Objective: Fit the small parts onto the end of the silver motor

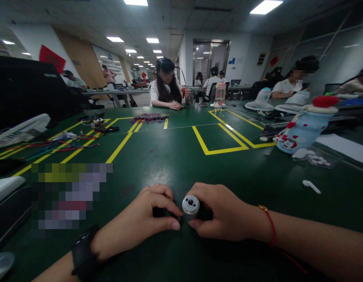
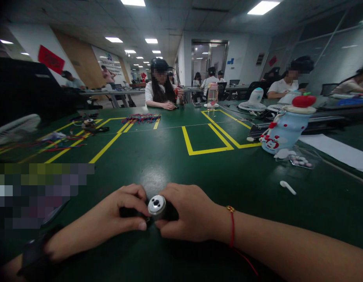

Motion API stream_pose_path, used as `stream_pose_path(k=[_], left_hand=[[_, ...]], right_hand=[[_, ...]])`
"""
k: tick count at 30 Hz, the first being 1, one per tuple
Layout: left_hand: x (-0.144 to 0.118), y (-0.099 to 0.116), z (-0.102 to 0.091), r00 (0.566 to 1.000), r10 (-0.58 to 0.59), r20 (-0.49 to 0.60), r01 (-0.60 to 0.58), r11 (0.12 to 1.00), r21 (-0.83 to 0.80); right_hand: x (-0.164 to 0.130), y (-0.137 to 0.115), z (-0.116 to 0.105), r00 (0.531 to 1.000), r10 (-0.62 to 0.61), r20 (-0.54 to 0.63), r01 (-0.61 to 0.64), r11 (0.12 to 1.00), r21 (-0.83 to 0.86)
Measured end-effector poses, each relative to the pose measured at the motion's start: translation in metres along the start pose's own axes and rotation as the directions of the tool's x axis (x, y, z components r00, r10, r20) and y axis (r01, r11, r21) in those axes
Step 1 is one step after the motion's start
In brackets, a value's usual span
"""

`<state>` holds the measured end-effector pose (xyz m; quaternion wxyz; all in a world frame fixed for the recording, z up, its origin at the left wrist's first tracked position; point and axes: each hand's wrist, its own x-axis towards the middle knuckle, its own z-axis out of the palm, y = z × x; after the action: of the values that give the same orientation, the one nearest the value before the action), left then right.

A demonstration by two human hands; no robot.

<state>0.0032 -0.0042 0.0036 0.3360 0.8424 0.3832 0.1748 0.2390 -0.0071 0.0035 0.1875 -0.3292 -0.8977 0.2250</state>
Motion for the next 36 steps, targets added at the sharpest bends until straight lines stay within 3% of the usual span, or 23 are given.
stream_pose_path(k=[2, 4, 7, 10, 21, 25, 30, 33, 36], left_hand=[[0.000, -0.002, -0.007, 0.998, -0.057, -0.028, 0.056, 0.997, -0.053], [0.001, -0.007, -0.015, 0.983, -0.129, -0.128, 0.119, 0.989, -0.085], [0.001, -0.017, -0.023, 0.919, -0.264, -0.293, 0.234, 0.963, -0.133], [0.002, -0.020, -0.025, 0.873, -0.364, -0.325, 0.315, 0.929, -0.196], [0.003, -0.017, -0.025, 0.933, -0.226, -0.279, 0.203, 0.973, -0.112], [0.000, -0.011, -0.022, 0.986, -0.109, -0.125, 0.112, 0.994, 0.011], [-0.003, 0.003, -0.008, 1.000, -0.019, -0.020, 0.022, 0.992, 0.124], [-0.001, 0.006, -0.002, 0.999, 0.005, -0.034, -0.003, 0.999, 0.054], [0.003, 0.008, -0.003, 0.987, -0.022, -0.159, 0.007, 0.995, -0.100]], right_hand=[[0.000, -0.001, -0.001, 1.000, 0.002, 0.002, -0.002, 1.000, 0.002], [0.000, -0.002, -0.002, 1.000, 0.006, 0.008, -0.006, 1.000, 0.006], [0.000, -0.002, -0.004, 1.000, 0.009, 0.020, -0.009, 1.000, 0.015], [-0.001, -0.002, -0.005, 1.000, 0.006, 0.024, -0.006, 1.000, 0.019], [0.002, -0.003, -0.005, 1.000, -0.002, 0.019, 0.001, 1.000, 0.024], [0.003, -0.003, -0.004, 1.000, 0.010, 0.023, -0.011, 1.000, 0.025], [0.003, -0.001, -0.002, 1.000, 0.002, 0.011, -0.003, 1.000, 0.030], [0.003, 0.000, -0.003, 1.000, -0.001, 0.008, 0.001, 1.000, 0.031], [0.004, 0.001, -0.004, 1.000, 0.003, 0.007, -0.003, 0.999, 0.033]])
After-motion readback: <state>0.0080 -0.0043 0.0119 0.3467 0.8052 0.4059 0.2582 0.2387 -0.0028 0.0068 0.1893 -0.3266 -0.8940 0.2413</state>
